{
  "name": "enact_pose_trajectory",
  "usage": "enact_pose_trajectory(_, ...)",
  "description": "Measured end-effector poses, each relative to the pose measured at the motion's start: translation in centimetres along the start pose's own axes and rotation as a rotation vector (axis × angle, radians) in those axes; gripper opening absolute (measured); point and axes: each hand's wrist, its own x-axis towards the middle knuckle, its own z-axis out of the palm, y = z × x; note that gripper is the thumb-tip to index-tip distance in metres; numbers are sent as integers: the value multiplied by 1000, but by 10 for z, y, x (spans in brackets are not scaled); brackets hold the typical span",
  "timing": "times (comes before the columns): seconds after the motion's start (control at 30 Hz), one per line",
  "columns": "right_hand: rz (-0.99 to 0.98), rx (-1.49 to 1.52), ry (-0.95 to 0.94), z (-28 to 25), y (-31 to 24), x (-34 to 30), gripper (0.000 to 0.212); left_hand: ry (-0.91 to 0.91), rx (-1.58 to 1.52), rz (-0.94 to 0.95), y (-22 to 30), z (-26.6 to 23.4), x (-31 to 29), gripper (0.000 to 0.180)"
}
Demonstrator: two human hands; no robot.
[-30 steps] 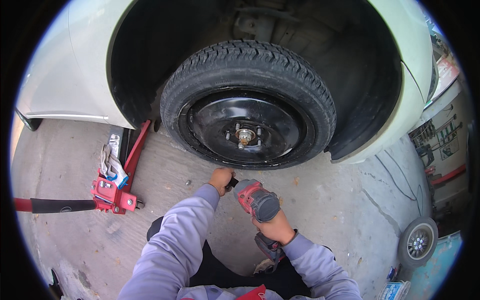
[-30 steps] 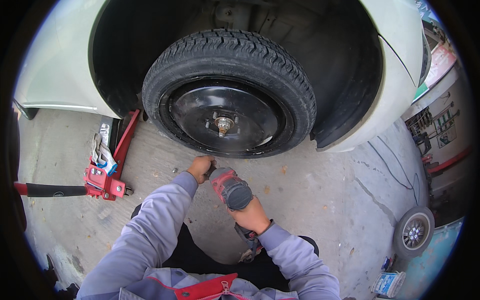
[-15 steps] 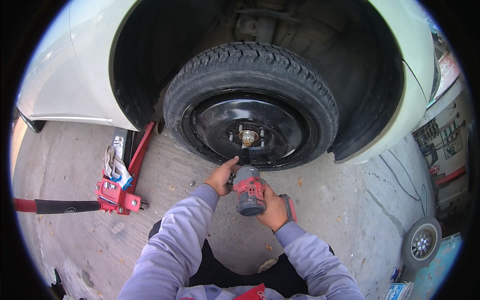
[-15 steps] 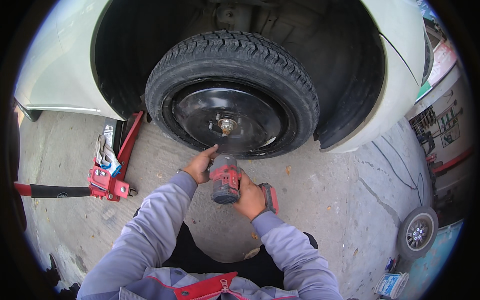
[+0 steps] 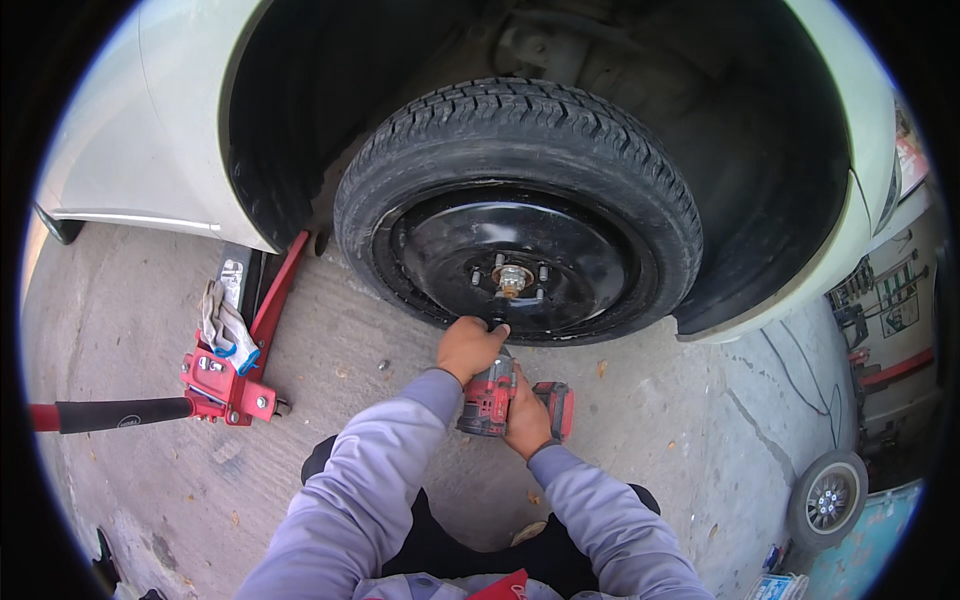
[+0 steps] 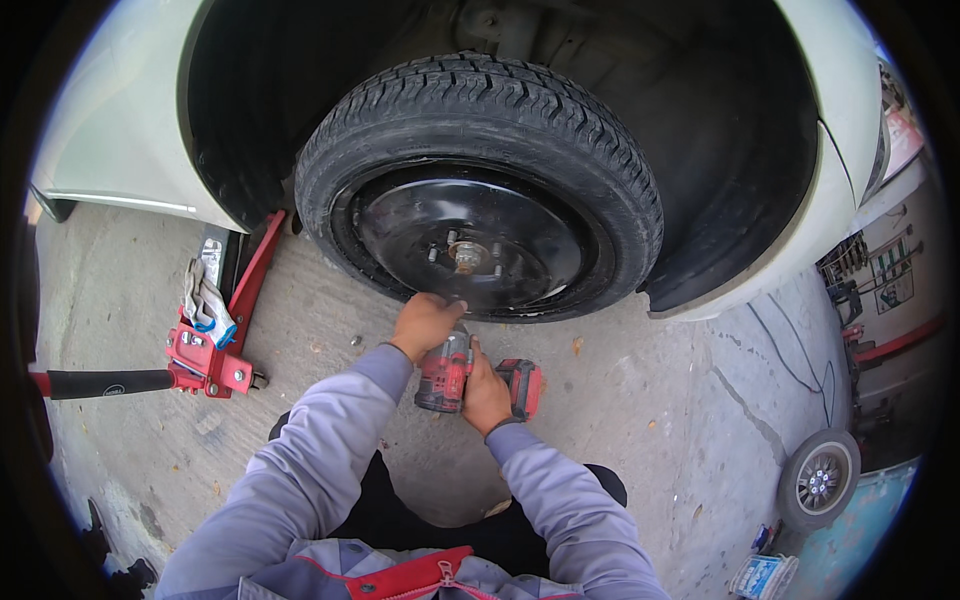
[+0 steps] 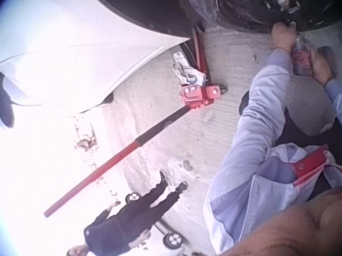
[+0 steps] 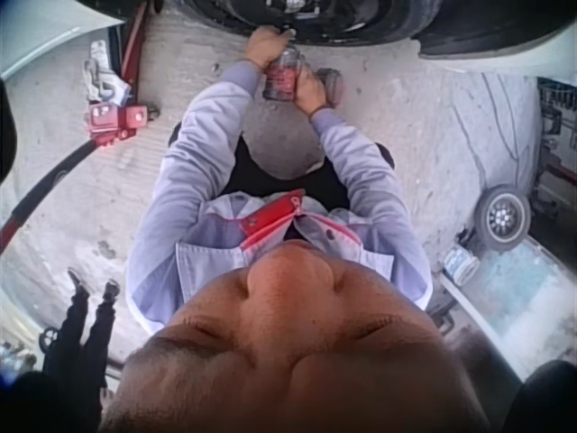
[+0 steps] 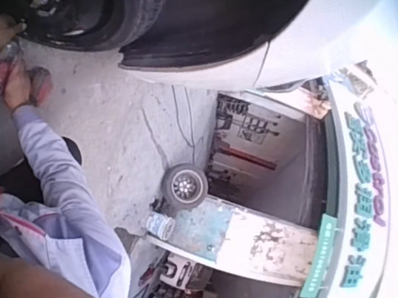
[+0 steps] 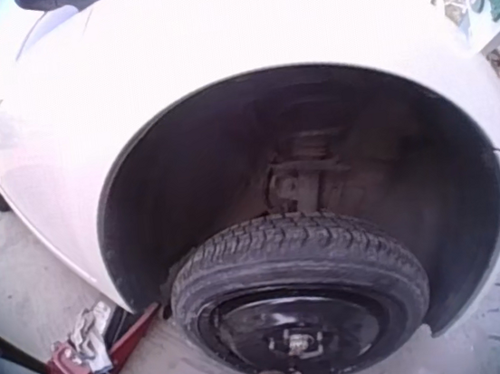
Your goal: The person jacks up a white sedan, removes the front-left wheel using an impact wrench, rolls a spare tire into place, mounts it, and tightens the lug nuts. The person then lowers the car and finishes tightening the lug nuts with the impact wrench.
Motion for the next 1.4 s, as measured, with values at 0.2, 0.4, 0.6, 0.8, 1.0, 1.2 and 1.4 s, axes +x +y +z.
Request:
enact_pose_trajectory(0.2, -43, 175, 83, 16, -5, 1, 92, 34, -13, -30, 8, -3, 5, 49)
enact_pose_trajectory(0.4, 50, 134, 37, 8, -9, 6, 84, -148, -735, -156, -10, -1, 19, 46)
enact_pose_trajectory(0.6, 51, 40, 13, 22, 2, 4, 87, -196, -835, -187, -10, 1, 20, 29)
enact_pose_trajectory(0.8, 55, 1, -51, 12, -1, 3, 82, -153, -827, -169, -17, 3, 25, 26)
enact_pose_trajectory(1.0, 42, 13, -56, -3, -11, 7, 73, -130, -924, -165, -15, 8, 25, 28)
enact_pose_trajectory(1.2, 54, 107, -39, -15, -21, -6, 82, -137, -1063, -261, -15, 10, 31, 32)
enact_pose_trajectory(1.4, 42, 166, -127, -42, -39, -27, 86, -165, -953, -357, -50, 26, 36, 29)
